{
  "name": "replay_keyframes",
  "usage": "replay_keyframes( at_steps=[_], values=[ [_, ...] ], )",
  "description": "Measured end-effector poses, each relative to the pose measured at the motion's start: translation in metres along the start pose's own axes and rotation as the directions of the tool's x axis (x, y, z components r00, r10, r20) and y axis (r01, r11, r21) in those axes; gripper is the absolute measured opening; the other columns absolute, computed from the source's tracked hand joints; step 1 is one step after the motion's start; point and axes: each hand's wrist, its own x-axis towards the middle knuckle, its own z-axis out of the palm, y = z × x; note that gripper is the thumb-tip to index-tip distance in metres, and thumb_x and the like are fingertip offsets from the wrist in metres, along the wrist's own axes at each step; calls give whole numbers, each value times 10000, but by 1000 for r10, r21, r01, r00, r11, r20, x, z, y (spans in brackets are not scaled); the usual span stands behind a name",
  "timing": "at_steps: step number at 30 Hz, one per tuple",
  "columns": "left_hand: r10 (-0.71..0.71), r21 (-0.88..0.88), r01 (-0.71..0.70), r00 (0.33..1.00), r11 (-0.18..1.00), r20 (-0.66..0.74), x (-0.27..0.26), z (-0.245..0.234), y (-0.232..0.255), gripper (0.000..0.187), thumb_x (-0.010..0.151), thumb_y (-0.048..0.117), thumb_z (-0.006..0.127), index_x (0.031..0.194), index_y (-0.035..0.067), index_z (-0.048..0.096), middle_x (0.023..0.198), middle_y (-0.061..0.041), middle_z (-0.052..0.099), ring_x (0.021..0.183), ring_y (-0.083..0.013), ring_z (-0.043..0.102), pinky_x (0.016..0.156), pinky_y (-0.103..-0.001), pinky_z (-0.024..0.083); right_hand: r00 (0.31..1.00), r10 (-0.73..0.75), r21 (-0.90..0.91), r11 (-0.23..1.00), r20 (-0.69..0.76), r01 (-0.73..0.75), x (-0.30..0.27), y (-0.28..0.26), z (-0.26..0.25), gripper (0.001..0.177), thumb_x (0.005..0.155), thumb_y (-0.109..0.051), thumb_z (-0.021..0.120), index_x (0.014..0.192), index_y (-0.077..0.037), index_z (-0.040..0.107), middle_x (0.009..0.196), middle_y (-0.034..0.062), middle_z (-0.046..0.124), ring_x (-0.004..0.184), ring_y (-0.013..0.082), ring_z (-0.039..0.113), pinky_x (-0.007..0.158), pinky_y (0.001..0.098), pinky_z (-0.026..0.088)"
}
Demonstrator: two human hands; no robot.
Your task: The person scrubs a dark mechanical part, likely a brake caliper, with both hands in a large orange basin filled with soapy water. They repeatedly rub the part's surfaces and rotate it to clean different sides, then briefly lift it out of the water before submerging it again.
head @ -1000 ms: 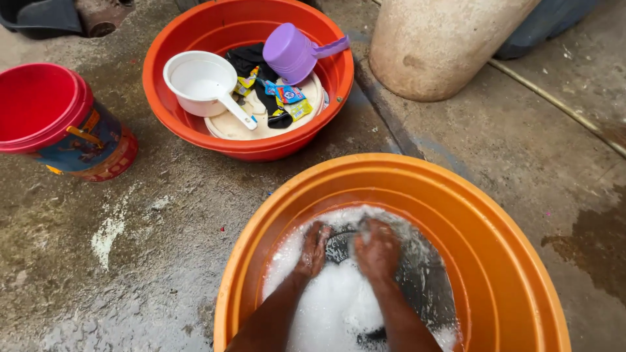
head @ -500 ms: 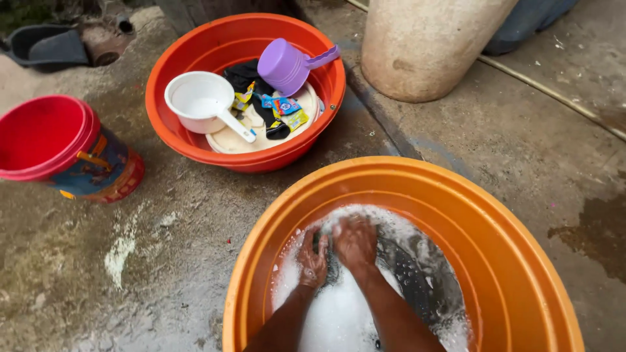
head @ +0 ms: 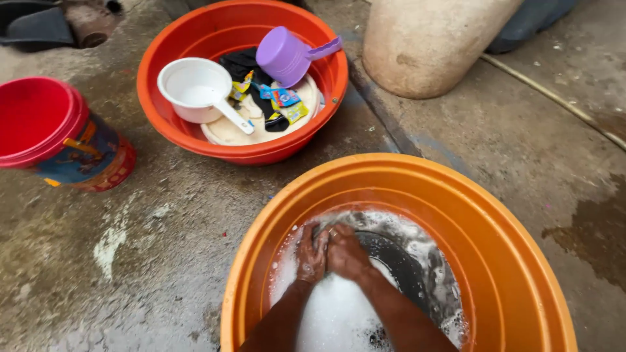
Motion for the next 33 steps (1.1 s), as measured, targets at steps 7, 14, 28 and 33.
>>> replay_keyframes(
  at_steps=[7,14,28,33],
  values=[
    [59,90,-52,995,995,-77,7,1,5,575,1025,452,576,1380,-1,565,1298,-300,650,1253,-467,600,1099,-552,464,949,286,-319,894,-131,-314,2,-2,-8,254,851,-267,587,780,-56,710,763,192,655,809,407,632,712,539,482],
    [-84,22,84,996,996,9,2,4,-19,681,1030,556,525,1394,-18,573,1358,-315,616,1344,-458,535,1203,-513,362,938,327,-284,894,-116,-346,-29,40,29,316,937,-287,567,924,-26,745,799,184,711,860,346,687,849,493,534],
    [-258,-220,294,950,930,178,-3,24,-57,536,906,391,720,1309,48,632,1376,-141,638,1300,-258,589,1079,-338,472,416,889,-341,457,191,-822,-176,43,-93,659,995,-600,328,1527,-221,420,1400,170,558,1253,378,577,1067,525,455],
    [-318,-192,392,890,900,327,3,4,-25,443,901,377,755,1293,215,628,1512,-51,591,566,-116,553,686,-291,544,302,919,-271,368,255,-890,-207,47,-86,825,963,-695,138,1576,-184,347,1625,176,359,1491,402,369,1221,525,320]
  ],
)
